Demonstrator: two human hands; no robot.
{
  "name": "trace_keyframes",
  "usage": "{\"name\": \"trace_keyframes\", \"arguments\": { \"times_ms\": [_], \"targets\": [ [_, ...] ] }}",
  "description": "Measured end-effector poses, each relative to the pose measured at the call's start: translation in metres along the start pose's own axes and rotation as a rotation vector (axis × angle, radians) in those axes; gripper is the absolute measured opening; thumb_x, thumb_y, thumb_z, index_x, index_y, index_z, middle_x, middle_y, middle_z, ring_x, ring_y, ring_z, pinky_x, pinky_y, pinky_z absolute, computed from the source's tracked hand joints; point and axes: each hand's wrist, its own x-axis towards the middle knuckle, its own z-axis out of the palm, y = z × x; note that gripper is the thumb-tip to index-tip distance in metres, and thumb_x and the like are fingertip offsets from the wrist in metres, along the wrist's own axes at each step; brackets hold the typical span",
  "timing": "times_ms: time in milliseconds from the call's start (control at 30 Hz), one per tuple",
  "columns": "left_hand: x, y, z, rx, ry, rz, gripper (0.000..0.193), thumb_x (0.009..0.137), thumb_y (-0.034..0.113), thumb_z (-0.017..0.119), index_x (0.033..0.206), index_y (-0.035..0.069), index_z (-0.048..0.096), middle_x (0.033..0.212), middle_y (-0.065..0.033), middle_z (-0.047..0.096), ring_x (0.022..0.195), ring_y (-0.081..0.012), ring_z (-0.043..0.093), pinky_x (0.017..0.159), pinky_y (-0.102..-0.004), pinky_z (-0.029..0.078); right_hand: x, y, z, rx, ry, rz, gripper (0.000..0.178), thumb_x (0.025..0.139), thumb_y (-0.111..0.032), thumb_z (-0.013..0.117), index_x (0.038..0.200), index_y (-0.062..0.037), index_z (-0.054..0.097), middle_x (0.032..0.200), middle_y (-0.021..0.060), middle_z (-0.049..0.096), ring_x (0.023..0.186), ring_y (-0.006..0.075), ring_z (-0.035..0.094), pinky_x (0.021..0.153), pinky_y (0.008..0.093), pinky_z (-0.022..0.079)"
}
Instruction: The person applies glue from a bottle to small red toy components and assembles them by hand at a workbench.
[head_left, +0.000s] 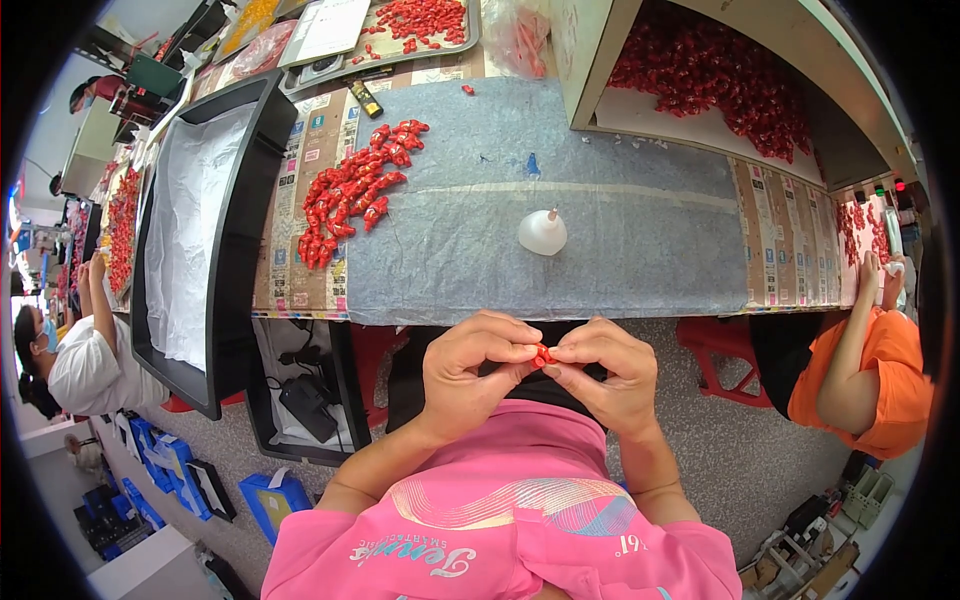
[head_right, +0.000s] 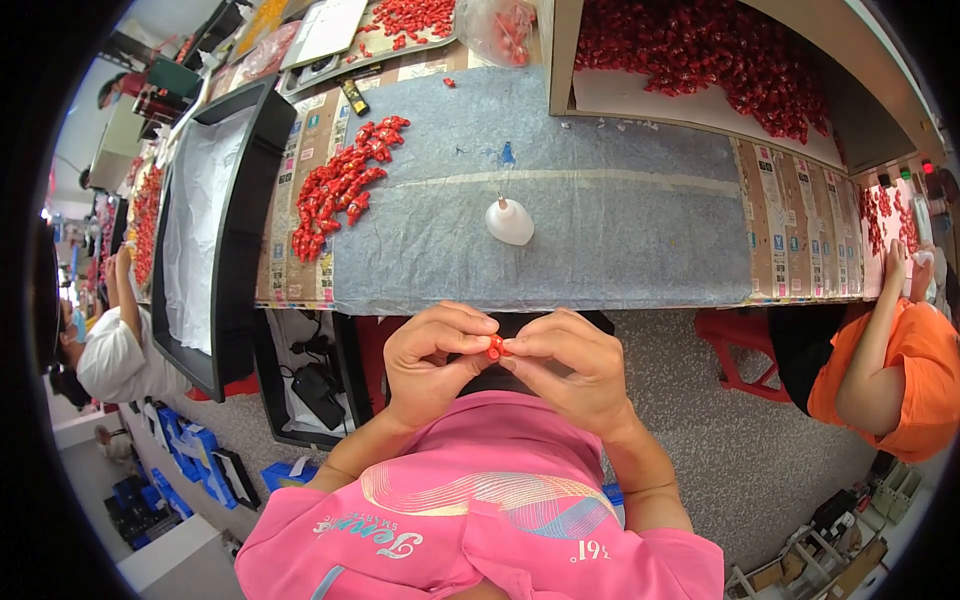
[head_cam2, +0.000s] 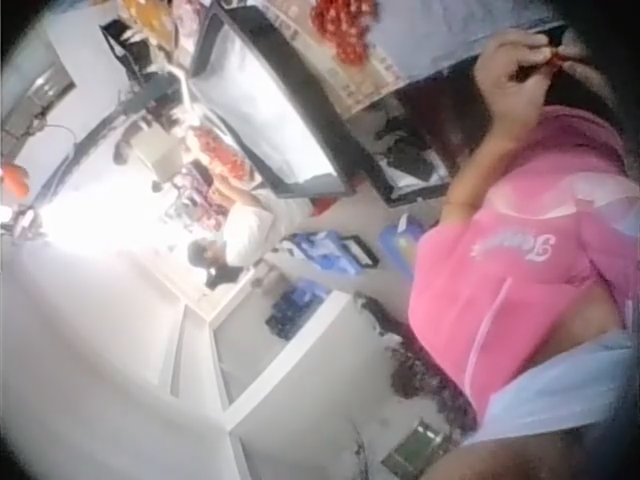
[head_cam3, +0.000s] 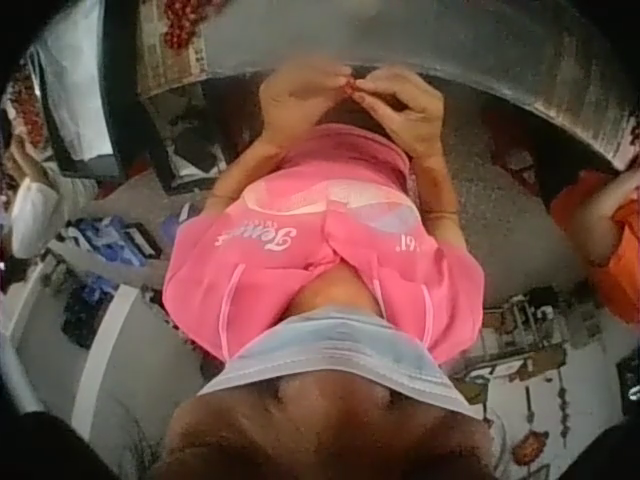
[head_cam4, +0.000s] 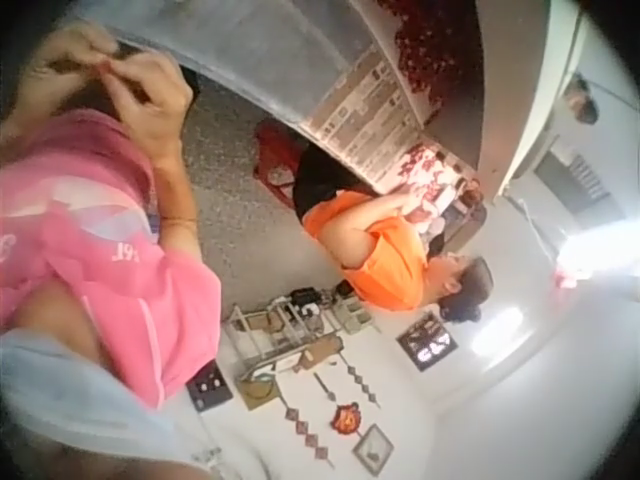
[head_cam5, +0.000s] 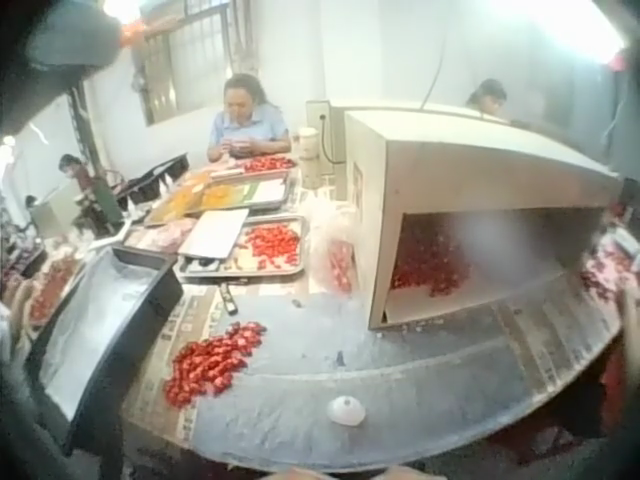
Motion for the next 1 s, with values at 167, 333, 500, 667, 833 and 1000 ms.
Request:
{"name": "trace_keyframes", "arguments": {
  "times_ms": [167,333,500,667,833,1000],
  "targets": [
    [-0.0004,-0.0007,0.0004,-0.002,0.002,-0.002,0.021,0.066,-0.013,0.073,0.081,0.002,0.067,0.092,-0.0107,0.065,0.089,-0.0207,0.062,0.074,-0.0278,0.052,0.0005,-0.0016,-0.0004,0.008,0.003,0.005,0.022,0.066,0.004,0.077,0.085,-0.003,0.068,0.08,0.007,0.065,0.073,0.0156,0.062,0.058,0.0247,0.05],
    [-0.0014,-0.0022,0.0007,-0.015,-0.004,-0.008,0.021,0.068,-0.012,0.073,0.083,0.001,0.067,0.094,-0.0113,0.065,0.089,-0.0202,0.062,0.075,-0.028,0.052,0.0001,-0.0036,-0.0003,0.028,-0.001,0.05,0.022,0.067,0.005,0.076,0.086,-0.0024,0.068,0.082,0.0072,0.065,0.073,0.0143,0.062,0.058,0.0236,0.051],
    [-0.0029,0.0016,0.0012,-0.031,0.0,-0.085,0.021,0.07,-0.011,0.072,0.086,0.0,0.065,0.095,-0.0124,0.063,0.089,-0.0189,0.062,0.078,-0.0281,0.052,0.0005,-0.0075,-0.0011,0.015,0.001,0.065,0.022,0.069,0.003,0.075,0.089,-0.0024,0.067,0.083,0.0072,0.065,0.073,0.0139,0.062,0.059,0.0236,0.051],
    [-0.0015,0.0014,0.0019,-0.071,-0.003,-0.082,0.021,0.071,-0.013,0.07,0.087,0.0,0.063,0.097,-0.0125,0.058,0.09,-0.0186,0.062,0.079,-0.028,0.053,-0.0021,-0.0068,-0.0014,0.013,0.051,0.064,0.022,0.07,0.001,0.076,0.09,-0.0015,0.067,0.084,0.0094,0.065,0.067,0.0122,0.058,0.056,0.0217,0.046],
    [-0.0014,0.0018,0.0041,-0.115,-0.016,-0.072,0.022,0.072,-0.015,0.068,0.087,-0.001,0.063,0.101,-0.0129,0.057,0.091,-0.0195,0.062,0.08,-0.0283,0.053,-0.0051,-0.0061,-0.0014,0.001,0.06,0.033,0.018,0.072,-0.001,0.075,0.088,-0.0007,0.067,0.083,0.0096,0.065,0.069,0.0131,0.059,0.058,0.023,0.046],
    [-0.0015,0.0039,0.0044,-0.231,-0.007,-0.144,0.021,0.073,-0.017,0.064,0.088,-0.001,0.063,0.103,-0.013,0.058,0.094,-0.0213,0.062,0.082,-0.0306,0.054,-0.0048,-0.0053,-0.0044,0.006,0.066,0.007,0.018,0.073,0.001,0.073,0.09,-0.0019,0.068,0.082,0.0083,0.065,0.073,0.0157,0.062,0.06,0.0247,0.05]
  ]
}}
